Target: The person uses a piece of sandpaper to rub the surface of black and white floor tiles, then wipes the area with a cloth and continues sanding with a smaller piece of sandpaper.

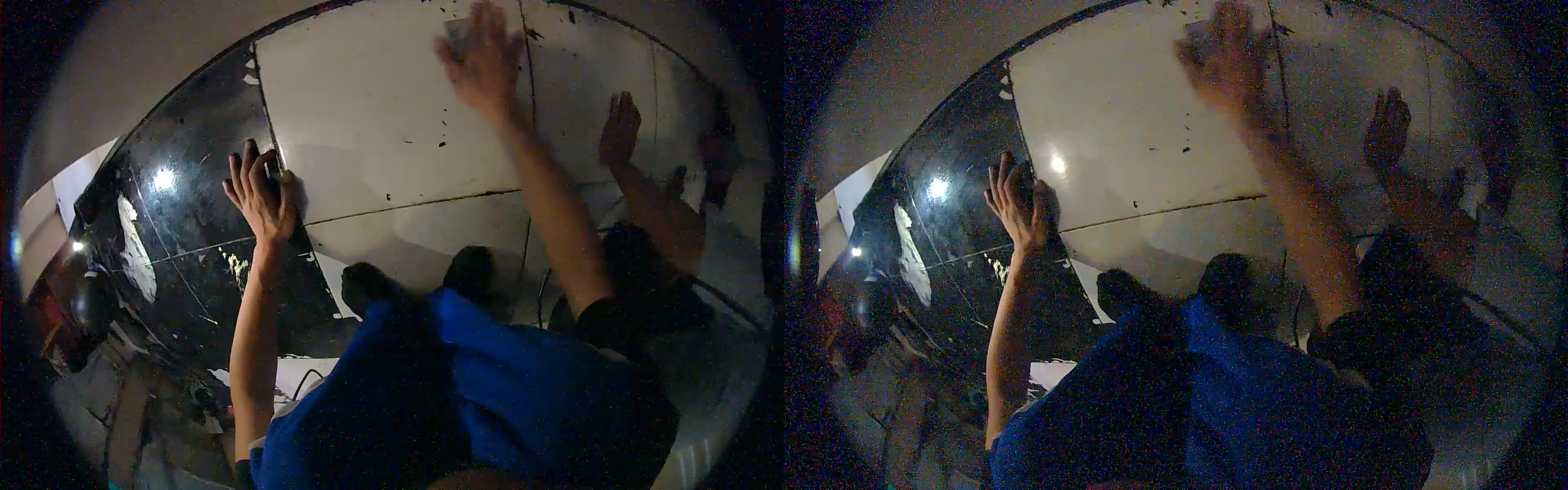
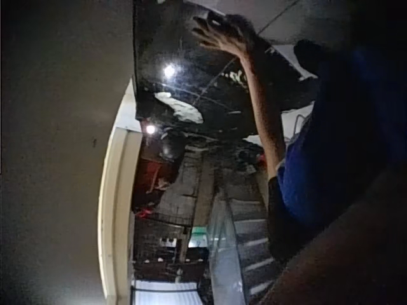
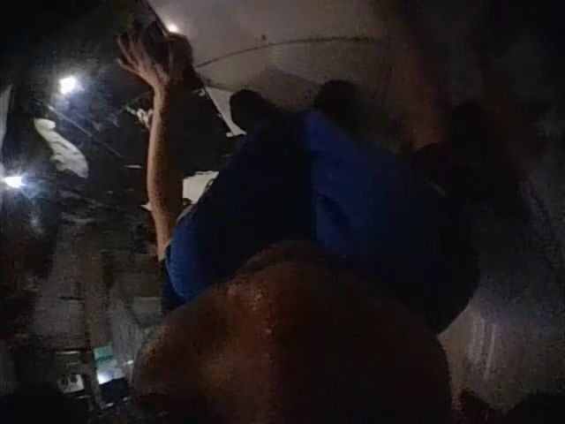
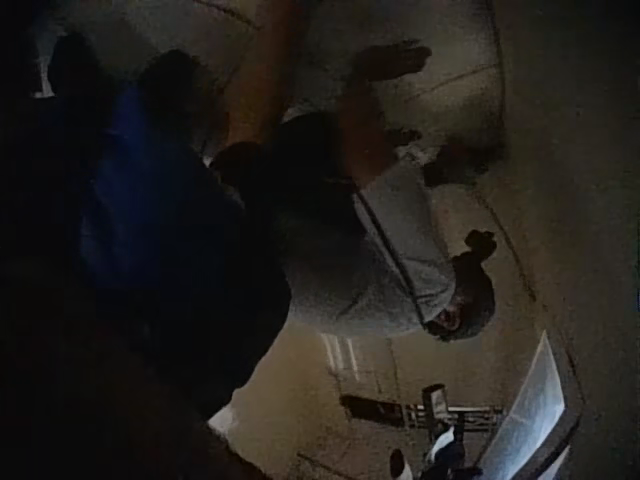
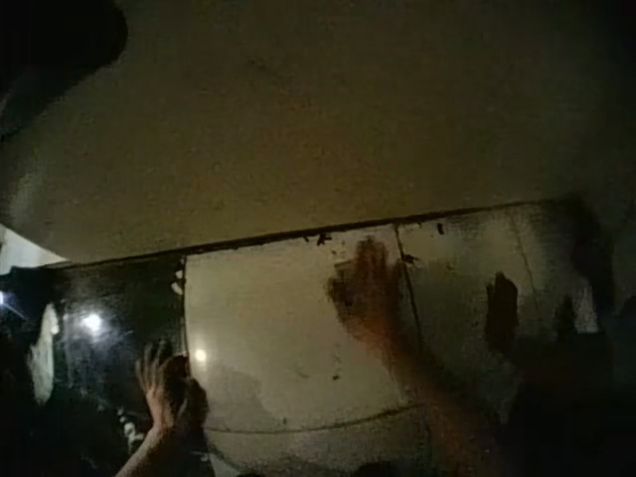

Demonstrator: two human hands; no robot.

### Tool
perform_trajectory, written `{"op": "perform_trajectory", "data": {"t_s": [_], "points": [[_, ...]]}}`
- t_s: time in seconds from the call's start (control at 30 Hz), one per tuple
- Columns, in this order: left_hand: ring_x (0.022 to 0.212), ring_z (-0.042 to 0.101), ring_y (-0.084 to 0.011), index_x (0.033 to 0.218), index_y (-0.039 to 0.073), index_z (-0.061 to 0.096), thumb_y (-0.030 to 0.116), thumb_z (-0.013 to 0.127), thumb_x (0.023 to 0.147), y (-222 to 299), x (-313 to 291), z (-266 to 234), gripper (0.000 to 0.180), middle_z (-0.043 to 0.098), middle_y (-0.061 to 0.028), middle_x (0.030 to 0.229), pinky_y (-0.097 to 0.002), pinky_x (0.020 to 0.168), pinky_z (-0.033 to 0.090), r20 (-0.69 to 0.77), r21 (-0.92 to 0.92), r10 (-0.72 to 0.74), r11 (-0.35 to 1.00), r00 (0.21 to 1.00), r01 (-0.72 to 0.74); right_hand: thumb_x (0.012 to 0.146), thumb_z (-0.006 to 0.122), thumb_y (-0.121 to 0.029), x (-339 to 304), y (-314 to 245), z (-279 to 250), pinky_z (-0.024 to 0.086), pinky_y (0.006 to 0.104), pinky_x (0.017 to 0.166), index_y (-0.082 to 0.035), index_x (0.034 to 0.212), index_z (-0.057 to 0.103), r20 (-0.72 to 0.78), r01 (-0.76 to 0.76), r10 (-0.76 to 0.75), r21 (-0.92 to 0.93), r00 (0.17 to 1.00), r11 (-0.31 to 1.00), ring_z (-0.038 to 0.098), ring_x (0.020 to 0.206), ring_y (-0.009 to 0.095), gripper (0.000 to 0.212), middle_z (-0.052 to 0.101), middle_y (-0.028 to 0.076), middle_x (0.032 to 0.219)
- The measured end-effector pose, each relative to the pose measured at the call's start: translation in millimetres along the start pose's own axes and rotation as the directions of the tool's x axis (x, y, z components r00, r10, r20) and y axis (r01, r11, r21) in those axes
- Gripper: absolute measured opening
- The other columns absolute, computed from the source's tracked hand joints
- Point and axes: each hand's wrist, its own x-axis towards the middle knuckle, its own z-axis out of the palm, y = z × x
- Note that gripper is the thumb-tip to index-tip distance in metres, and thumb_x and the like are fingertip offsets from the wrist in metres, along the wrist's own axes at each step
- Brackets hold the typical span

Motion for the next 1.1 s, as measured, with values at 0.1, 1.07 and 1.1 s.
{"op": "perform_trajectory", "data": {"t_s": [0.1,1.07,1.1], "points": [[0.152,0.023,-0.0404,0.136,0.016,0.055,0.041,0.055,0.097,7,2,-3,0.046,0.041,-0.0121,0.159,-0.0630,0.119,0.004,-0.032,0.015,-0.011,1.000,0.999,0.012,0.097,0.046,-0.065,-26,-43,-9,0.016,0.0694,0.116,0.006,0.155,0.027,0.020,0.045,-0.048,0.108,0.999,0.993,0.022,0.152,0.040,0.094,0.025,0.022,0.164],[0.148,0.025,-0.0373,0.143,0.017,0.050,0.047,0.052,0.100,-136,-205,-71,0.052,0.036,-0.0105,0.159,-0.0604,0.114,0.017,-0.238,0.136,-0.486,0.840,0.841,0.524,0.102,0.049,-0.056,-66,-105,1,0.012,0.0515,0.124,0.003,0.157,0.023,0.167,-0.119,0.035,0.526,0.985,0.842,0.023,0.152,0.039,0.085,0.026,0.025,0.162],[0.149,0.024,-0.0372,0.143,0.018,0.049,0.047,0.052,0.100,-140,-206,-71,0.052,0.036,-0.0105,0.159,-0.0615,0.114,0.017,-0.250,0.154,-0.477,0.840,0.843,0.521,0.102,0.051,-0.054,-71,-120,-15,0.011,0.0543,0.123,0.004,0.156,0.024,0.107,-0.065,0.058,0.061,0.993,0.996,0.025,0.151,0.042,0.084,0.028,0.027,0.161]]}}
